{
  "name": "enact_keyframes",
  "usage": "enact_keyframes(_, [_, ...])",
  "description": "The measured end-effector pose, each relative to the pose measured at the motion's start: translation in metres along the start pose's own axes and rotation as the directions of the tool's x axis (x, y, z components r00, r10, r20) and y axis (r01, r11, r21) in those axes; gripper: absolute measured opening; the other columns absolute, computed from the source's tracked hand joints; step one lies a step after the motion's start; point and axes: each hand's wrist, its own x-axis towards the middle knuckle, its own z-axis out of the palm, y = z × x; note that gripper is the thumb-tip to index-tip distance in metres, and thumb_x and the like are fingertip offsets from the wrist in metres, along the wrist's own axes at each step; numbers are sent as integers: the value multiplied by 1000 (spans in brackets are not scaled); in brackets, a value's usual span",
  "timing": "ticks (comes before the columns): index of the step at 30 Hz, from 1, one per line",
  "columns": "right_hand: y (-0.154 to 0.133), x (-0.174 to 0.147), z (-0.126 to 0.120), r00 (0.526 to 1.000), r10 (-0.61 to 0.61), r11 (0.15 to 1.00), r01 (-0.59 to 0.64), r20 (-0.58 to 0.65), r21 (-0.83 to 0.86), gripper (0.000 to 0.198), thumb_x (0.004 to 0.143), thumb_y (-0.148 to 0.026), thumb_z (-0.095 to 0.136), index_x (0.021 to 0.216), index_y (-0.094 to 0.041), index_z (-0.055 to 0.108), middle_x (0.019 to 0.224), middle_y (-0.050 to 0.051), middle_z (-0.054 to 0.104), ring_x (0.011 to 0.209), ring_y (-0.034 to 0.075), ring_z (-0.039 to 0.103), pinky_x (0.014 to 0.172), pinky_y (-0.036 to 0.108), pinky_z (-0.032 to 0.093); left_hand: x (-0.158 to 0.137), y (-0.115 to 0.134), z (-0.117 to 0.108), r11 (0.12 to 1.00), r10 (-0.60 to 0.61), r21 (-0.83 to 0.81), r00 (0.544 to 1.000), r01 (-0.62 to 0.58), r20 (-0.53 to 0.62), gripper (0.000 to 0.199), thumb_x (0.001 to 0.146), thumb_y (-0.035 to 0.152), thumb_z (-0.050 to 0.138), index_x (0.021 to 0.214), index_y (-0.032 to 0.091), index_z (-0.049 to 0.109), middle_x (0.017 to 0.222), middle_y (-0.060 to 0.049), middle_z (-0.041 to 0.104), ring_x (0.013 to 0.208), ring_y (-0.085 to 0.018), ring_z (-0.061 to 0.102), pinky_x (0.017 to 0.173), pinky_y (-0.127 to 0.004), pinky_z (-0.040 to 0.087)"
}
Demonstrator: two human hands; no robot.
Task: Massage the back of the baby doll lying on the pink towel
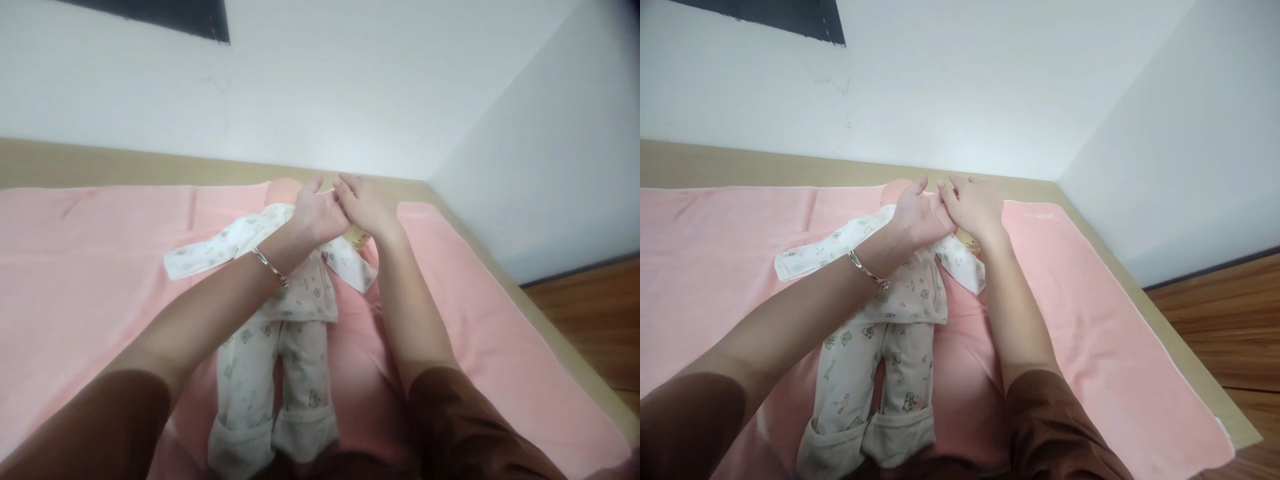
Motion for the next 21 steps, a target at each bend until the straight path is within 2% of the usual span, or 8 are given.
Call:
enact_keyframes(2, [-2, -1, 0, 1000, 6, 1000, -6, -9, -26, 58, 106, -54, 22, 102, -21, 70, 101, 11, 72, 100, 30, 65, 86, 39, 45, -3, -1, 1, 1000, 6, 8, 1000, -6, 3, 49, 102, 46, 33, 127, 14, 61, 118, -15, 71, 118, -27, 68, 106, -41, 54])
enact_keyframes(4, [-3, -3, 1, 1000, -10, 998, 9, -26, -55, 57, 106, -52, 24, 101, -20, 71, 101, 12, 72, 105, 32, 64, 90, 41, 45, -9, -4, 3, 999, 1, 45, 1000, 0, -3, 49, 103, 44, 32, 127, 14, 61, 120, -15, 71, 119, -27, 68, 107, -41, 54])
enact_keyframes(8, [-3, -5, 4, 997, -50, 995, 45, -61, -86, 57, 106, -49, 23, 115, -19, 71, 110, 12, 74, 117, 34, 61, 101, 46, 41, -29, -7, 5, 984, -18, 173, 995, 34, -96, 53, 102, 45, 31, 133, 12, 60, 129, -17, 68, 126, -27, 65, 110, -39, 52])
enact_keyframes(11, [-5, -5, 3, 999, 12, 997, -15, -41, -81, 60, 106, -51, 22, 113, -19, 73, 96, 10, 75, 102, 31, 67, 102, 44, 40, -53, -3, 3, 961, -25, 268, 986, 68, -162, 59, 100, 45, 33, 140, 7, 54, 136, -21, 64, 134, -26, 59, 115, -36, 47])
enact_keyframes(13, [-8, -1, 2, 998, 70, 994, -70, -6, -80, 62, 106, -53, 22, 101, -19, 74, 86, 9, 74, 92, 28, 68, 96, 41, 43, -71, 6, 2, 936, -50, 334, 981, 111, -187, 60, 99, 44, 35, 145, 8, 50, 141, -20, 61, 138, -26, 55, 120, -37, 42])
enact_keyframes(15, [-12, 3, 3, 991, 133, 987, -130, 21, -97, 59, 104, -53, 28, 91, -19, 74, 84, 10, 74, 88, 28, 68, 88, 38, 44, -90, 18, 2, 913, -65, 386, 981, 132, -183, 59, 98, 42, 37, 146, 10, 48, 143, -19, 59, 141, -27, 52, 122, -39, 40])
enact_keyframes(18, [-17, 9, 4, 979, 199, 973, -194, 33, -123, 48, 100, -50, 39, 90, -19, 74, 88, 12, 75, 90, 31, 69, 79, 37, 44, -114, 38, 6, 916, -9, 399, 995, 49, -103, 56, 98, 37, 33, 146, 11, 48, 141, -18, 61, 140, -27, 53, 119, -40, 42])
enact_keyframes(21, [-22, 7, 4, 982, 186, 979, -181, 42, -98, 45, 98, -48, 41, 90, -20, 74, 86, 12, 74, 86, 30, 68, 74, 36, 43, -134, 57, 14, 922, 122, 374, 992, -101, -34, 55, 100, 35, 26, 144, 11, 49, 136, -16, 64, 137, -28, 56, 112, -43, 49])
